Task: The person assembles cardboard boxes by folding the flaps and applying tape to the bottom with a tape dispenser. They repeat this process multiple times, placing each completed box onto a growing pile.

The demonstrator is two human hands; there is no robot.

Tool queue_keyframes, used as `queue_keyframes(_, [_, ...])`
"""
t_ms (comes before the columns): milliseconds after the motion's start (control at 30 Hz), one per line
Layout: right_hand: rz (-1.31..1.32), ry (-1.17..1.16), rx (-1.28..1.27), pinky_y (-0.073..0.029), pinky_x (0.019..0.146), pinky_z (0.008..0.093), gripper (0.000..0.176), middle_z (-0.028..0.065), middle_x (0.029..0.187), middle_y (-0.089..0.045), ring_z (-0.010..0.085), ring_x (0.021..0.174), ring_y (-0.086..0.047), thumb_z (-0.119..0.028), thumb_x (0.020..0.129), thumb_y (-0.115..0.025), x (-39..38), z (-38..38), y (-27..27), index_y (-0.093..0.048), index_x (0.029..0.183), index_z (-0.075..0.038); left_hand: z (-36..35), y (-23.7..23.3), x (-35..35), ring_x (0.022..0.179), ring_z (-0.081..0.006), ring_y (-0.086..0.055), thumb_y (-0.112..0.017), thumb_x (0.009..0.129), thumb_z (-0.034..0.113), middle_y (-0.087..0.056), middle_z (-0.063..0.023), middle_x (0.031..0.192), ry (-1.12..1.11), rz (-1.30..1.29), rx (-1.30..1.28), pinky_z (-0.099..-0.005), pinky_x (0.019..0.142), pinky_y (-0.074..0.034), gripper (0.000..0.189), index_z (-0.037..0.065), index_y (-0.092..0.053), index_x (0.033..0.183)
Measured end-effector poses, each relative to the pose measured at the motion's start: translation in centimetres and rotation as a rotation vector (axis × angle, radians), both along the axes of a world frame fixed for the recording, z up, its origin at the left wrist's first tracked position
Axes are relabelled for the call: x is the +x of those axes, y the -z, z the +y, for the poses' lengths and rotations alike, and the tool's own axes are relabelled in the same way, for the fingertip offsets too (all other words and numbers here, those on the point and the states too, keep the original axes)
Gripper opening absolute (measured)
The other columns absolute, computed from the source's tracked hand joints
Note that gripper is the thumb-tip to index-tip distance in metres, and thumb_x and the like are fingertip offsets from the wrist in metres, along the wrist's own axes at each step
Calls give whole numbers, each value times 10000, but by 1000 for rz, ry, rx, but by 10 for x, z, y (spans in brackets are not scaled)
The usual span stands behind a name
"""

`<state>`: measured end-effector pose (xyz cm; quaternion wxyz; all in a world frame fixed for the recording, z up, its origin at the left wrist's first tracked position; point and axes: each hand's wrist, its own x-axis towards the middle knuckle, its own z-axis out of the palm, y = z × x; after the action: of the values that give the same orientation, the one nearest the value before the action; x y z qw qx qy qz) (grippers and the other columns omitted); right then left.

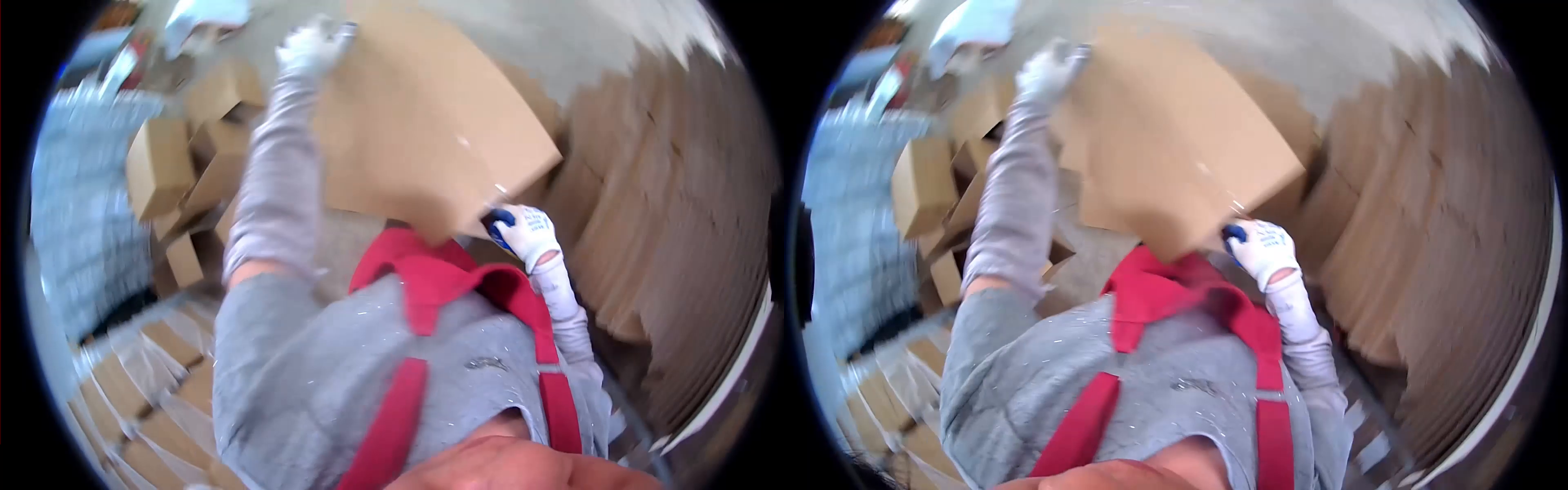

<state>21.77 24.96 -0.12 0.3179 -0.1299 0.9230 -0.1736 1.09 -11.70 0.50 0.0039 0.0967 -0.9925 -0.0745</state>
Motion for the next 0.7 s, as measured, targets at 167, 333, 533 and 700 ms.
queue_keyframes(167, [-140,-365,517,-497,815,391,245,117,997,-661,289,937,-626,-246,842,-503,-85,15,135,-676,1003,-181,-32,16,63,1104,-327,-542,-504,820,621,-602,-154,1125,-166,0,144,-420,939,-422,657,86,-557,1196])
queue_keyframes(333, [-132,-529,131,-501,775,380,254,128,964,-655,302,919,-626,-228,798,-556,-87,-133,108,-656,1026,-181,-172,-50,180,1005,-220,-617,-636,838,372,-655,-117,1094,-518,108,257,-330,881,-463,408,84,-637,1127])
queue_keyframes(533, [-281,-622,-614,-477,823,386,261,142,944,-643,325,914,-606,-264,815,-557,-56,-254,19,-669,1034,-176,-245,-188,217,899,-296,-650,-663,809,415,-664,-87,1080,-535,466,-1275,-401,791,-509,447,132,-616,1152])
queue_keyframes(700, [-246,-186,-158,-480,802,392,214,79,996,-665,282,904,-626,-304,799,-567,-61,-139,96,-693,970,-284,-116,27,44,1006,-219,-619,-687,809,85,-606,-115,1168,28,278,479,-298,845,-498,395,20,-567,1180])
